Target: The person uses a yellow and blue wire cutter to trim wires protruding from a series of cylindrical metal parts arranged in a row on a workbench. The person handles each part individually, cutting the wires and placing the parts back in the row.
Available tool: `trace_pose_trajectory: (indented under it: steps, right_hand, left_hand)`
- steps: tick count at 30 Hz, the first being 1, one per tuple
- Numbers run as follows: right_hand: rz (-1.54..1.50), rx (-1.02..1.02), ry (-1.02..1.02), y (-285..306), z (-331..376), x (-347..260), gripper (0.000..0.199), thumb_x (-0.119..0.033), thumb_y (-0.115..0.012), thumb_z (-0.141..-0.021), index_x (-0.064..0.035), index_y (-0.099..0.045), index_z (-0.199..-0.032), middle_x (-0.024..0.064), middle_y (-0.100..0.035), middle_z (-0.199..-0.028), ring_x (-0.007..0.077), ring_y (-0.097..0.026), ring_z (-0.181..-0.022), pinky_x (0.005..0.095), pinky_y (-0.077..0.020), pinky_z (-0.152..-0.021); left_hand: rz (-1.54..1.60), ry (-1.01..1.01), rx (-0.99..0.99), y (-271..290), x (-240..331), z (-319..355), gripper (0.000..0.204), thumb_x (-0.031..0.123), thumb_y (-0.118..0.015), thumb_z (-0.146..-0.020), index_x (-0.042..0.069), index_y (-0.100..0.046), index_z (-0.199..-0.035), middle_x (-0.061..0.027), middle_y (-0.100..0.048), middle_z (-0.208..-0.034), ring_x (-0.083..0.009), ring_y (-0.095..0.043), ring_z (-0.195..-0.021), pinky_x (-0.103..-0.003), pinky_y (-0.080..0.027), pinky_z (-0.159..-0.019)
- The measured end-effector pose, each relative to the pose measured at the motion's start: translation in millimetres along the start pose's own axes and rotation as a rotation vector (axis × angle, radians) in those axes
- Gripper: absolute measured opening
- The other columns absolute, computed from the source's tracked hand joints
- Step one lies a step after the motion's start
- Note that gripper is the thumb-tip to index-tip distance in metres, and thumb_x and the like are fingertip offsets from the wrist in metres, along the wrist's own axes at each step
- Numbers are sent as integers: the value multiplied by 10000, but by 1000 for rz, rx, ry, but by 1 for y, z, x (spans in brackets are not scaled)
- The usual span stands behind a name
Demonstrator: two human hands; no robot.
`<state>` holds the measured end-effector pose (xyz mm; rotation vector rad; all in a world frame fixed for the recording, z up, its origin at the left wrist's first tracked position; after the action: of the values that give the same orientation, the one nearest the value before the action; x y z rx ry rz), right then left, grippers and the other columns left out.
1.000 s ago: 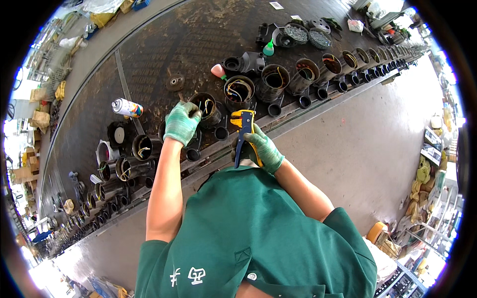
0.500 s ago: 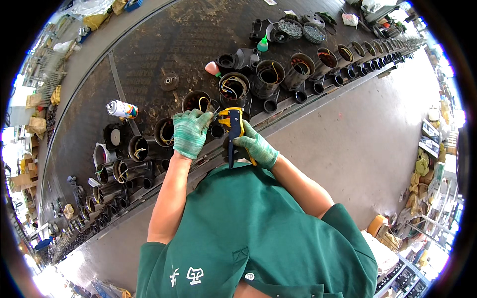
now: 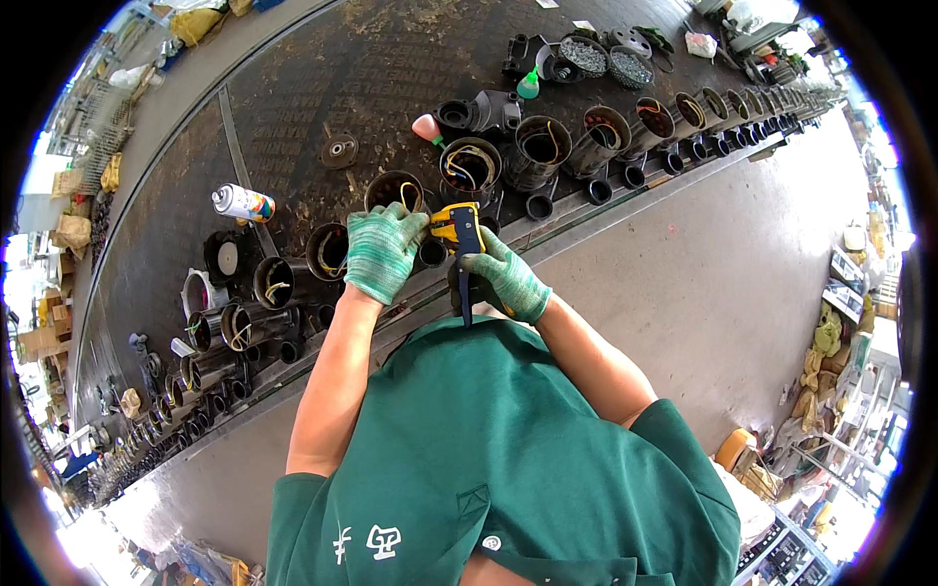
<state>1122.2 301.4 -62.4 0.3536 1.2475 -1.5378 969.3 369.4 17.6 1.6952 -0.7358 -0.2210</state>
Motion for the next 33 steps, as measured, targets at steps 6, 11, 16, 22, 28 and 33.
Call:
trace_pose_trajectory:
  steps: [6,11,16,22,28,33]
  right_hand:
    - [-8,58,-13,4,-3,4,501,-155,-567,-1022,-126,-442,-1507,62,-620,-1062,156,-654,-901,341,-581,-819]
    - [-261,-14,-99,-6,1,2,538,-138,-524,-1011,-156,-390,-1532,119,-639,-1068,244,-696,-937,449,-632,-826]
    - [-313,-55,-68,5,21,-2,605,-116,-514,-1012,-174,-347,-1591,121,-641,-1130,278,-704,-1045,494,-642,-866]
    - [-306,78,-16,30,33,-6,638,-86,-572,-986,-164,-380,-1589,60,-630,-1123,194,-678,-997,396,-593,-915]
    - [-266,70,56,39,39,-14,653,-117,-619,-971,-138,-386,-1580,45,-637,-1101,187,-674,-1010,372,-586,-922]
    - [-237,5,46,49,45,-24,680,-156,-650,-957,-131,-387,-1583,44,-618,-1157,172,-659,-1055,365,-593,-932]
  left_hand:
    - [8,-7,2,-1,2,-3,147,193,-785,-863,170,-786,-1008,-14,-676,-904,-257,-659,-871,-444,-442,-802]
    - [29,10,42,-2,-2,-1,118,227,-783,-871,181,-787,-980,-11,-677,-876,-256,-659,-840,-444,-443,-784]
    - [80,53,14,-3,-4,-2,164,224,-801,-873,166,-788,-1026,-28,-681,-874,-274,-662,-841,-430,-461,-779]
    - [84,127,112,23,2,-26,312,192,-796,-885,164,-732,-1189,-42,-692,-896,-287,-671,-847,-429,-481,-811]
    - [6,-106,-98,2,23,-95,299,188,-734,-916,175,-751,-1214,-51,-698,-1183,-325,-653,-1049,-478,-512,-946]
    - [-122,-187,-487,-41,27,-130,303,198,-724,-912,153,-758,-1209,-108,-694,-1196,-343,-671,-1089,-494,-535,-939]
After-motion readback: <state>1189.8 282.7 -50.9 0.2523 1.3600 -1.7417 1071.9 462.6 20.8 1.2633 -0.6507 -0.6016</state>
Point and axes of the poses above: each hand's wrist, its own z-axis away from the middle knuckle, its own y-axis out of the back of the hand, x = y × z, the point moved 8 cm from there along -z, towards the middle knuckle
